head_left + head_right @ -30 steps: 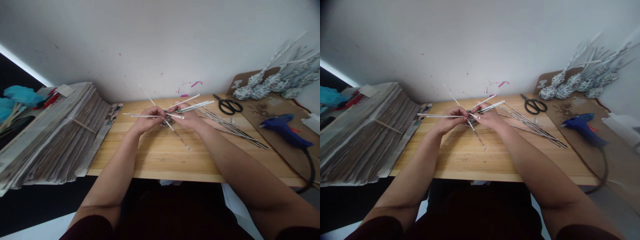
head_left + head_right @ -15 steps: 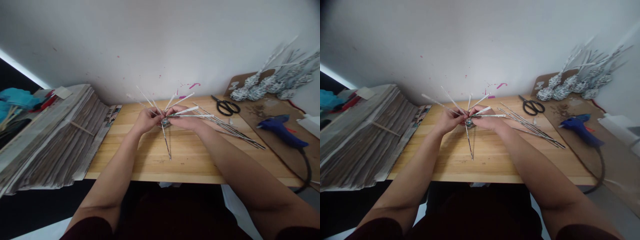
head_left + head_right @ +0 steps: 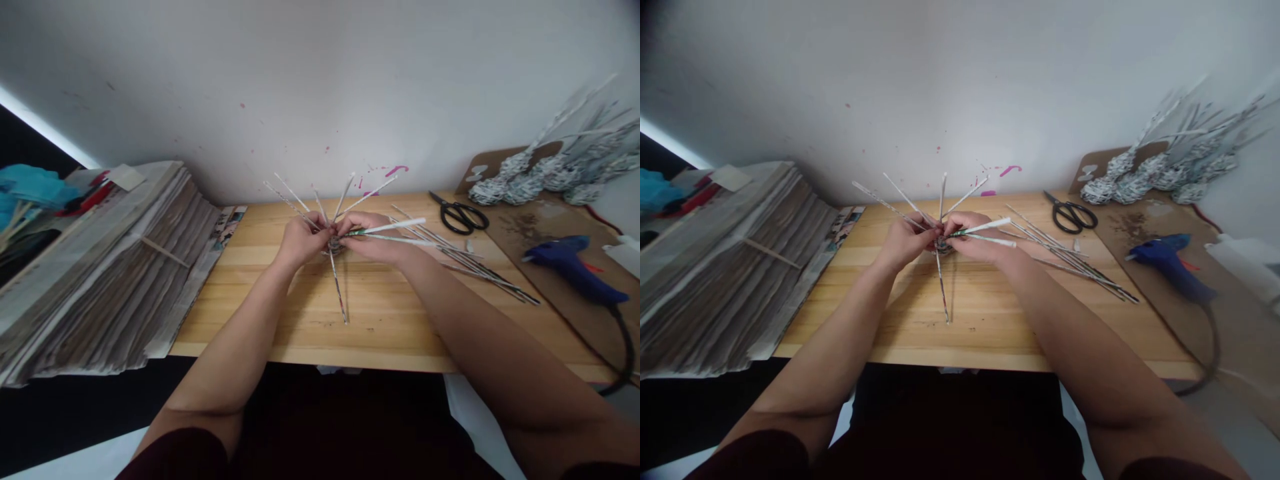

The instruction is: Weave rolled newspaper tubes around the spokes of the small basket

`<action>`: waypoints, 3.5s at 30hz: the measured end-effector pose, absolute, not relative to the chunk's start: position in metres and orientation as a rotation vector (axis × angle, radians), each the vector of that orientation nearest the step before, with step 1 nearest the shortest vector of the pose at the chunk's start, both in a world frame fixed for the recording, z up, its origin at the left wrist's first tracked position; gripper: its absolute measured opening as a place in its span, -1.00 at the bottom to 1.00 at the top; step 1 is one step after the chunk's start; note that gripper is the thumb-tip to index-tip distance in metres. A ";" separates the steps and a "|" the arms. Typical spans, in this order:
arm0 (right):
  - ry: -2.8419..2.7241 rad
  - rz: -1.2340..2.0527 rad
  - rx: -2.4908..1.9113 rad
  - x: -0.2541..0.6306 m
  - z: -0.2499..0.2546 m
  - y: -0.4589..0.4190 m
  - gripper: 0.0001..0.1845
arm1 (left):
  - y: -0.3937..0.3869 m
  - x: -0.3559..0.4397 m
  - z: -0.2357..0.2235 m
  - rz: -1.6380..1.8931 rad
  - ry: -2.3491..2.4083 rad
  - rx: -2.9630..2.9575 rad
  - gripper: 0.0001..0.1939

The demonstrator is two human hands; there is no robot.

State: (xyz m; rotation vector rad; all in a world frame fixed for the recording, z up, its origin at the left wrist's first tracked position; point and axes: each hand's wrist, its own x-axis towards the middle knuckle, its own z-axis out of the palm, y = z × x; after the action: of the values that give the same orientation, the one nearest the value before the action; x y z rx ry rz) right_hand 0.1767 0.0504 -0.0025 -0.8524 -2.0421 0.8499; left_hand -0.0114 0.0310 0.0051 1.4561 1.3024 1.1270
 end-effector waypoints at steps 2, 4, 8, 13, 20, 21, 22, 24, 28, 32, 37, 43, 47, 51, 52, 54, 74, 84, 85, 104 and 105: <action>-2.144 0.682 -0.827 0.176 -0.003 0.051 -0.79 | 0.030 -0.009 0.008 1.135 1.304 1.408 -0.87; -2.239 0.506 -0.804 0.174 -0.005 0.051 -0.61 | 0.030 -0.008 0.009 1.153 1.321 1.390 -0.88; -2.322 0.349 -0.809 0.168 -0.006 0.045 -0.44 | 0.030 -0.007 0.009 1.183 1.410 1.415 -0.91; -2.172 0.336 -0.892 0.164 -0.005 0.037 -0.88 | 0.031 -0.007 0.007 1.225 1.366 1.466 -0.92; -1.943 0.520 -1.084 0.163 -0.007 0.039 -0.90 | 0.029 -0.014 0.008 1.138 1.218 1.415 -0.75; -1.932 0.528 -1.081 0.163 -0.008 0.040 -0.90 | 0.029 -0.016 0.008 1.130 1.199 1.420 -0.74; -1.924 0.540 -1.076 0.163 -0.008 0.041 -0.89 | 0.029 -0.017 0.009 1.122 1.180 1.422 -0.73; -1.897 0.586 -1.083 0.163 -0.008 0.042 -0.88 | 0.028 -0.018 0.009 1.109 1.153 1.414 -0.71; -1.807 0.763 -1.085 0.167 -0.007 0.044 -0.84 | 0.030 -0.016 0.006 1.144 1.211 1.426 -0.73; -1.722 0.965 -0.973 0.172 -0.012 0.049 -0.87 | 0.031 -0.012 0.003 1.185 1.234 1.469 -0.75; -1.677 1.118 -0.934 0.176 -0.014 0.052 -0.72 | 0.029 -0.012 0.002 1.193 1.240 1.488 -0.74; -1.636 1.244 -0.903 0.180 -0.008 0.050 -0.79 | 0.027 -0.010 -0.001 1.233 1.374 1.548 -0.79; -1.596 1.346 -0.814 0.180 -0.006 0.050 -0.82 | 0.027 -0.009 -0.001 1.221 1.372 1.527 -0.73; -1.592 1.310 -0.872 0.175 -0.009 0.052 -0.81 | 0.026 -0.010 -0.001 1.205 1.337 1.528 -0.76; -1.588 1.282 -0.887 0.173 -0.011 0.053 -0.82 | 0.026 -0.010 -0.001 1.203 1.332 1.537 -0.77; -1.559 1.239 -0.892 0.169 -0.014 0.055 -0.82 | 0.025 -0.010 0.000 1.199 1.322 1.571 -0.81; -1.611 1.001 -0.970 0.162 -0.010 0.051 -0.89 | 0.028 -0.006 -0.007 1.284 1.414 1.580 -0.74; -1.524 1.163 -0.970 0.170 -0.015 0.054 -0.87 | 0.031 -0.011 -0.003 1.285 1.304 1.404 -0.67; -1.519 1.178 -0.961 0.170 -0.016 0.055 -0.86 | 0.030 -0.011 -0.003 1.291 1.299 1.402 -0.67; -1.464 1.159 -0.958 0.161 -0.013 0.049 -0.82 | 0.031 -0.023 -0.004 1.213 1.135 1.458 -0.66; -1.473 1.156 -0.954 0.162 -0.013 0.050 -0.81 | 0.031 -0.023 -0.004 1.218 1.140 1.461 -0.67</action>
State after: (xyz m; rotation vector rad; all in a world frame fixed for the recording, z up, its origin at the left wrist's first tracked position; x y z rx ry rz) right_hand 0.1618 0.0495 -0.0133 -0.9541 -1.4726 1.1557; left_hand -0.0227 0.0312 -0.0041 1.4614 1.1402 1.2180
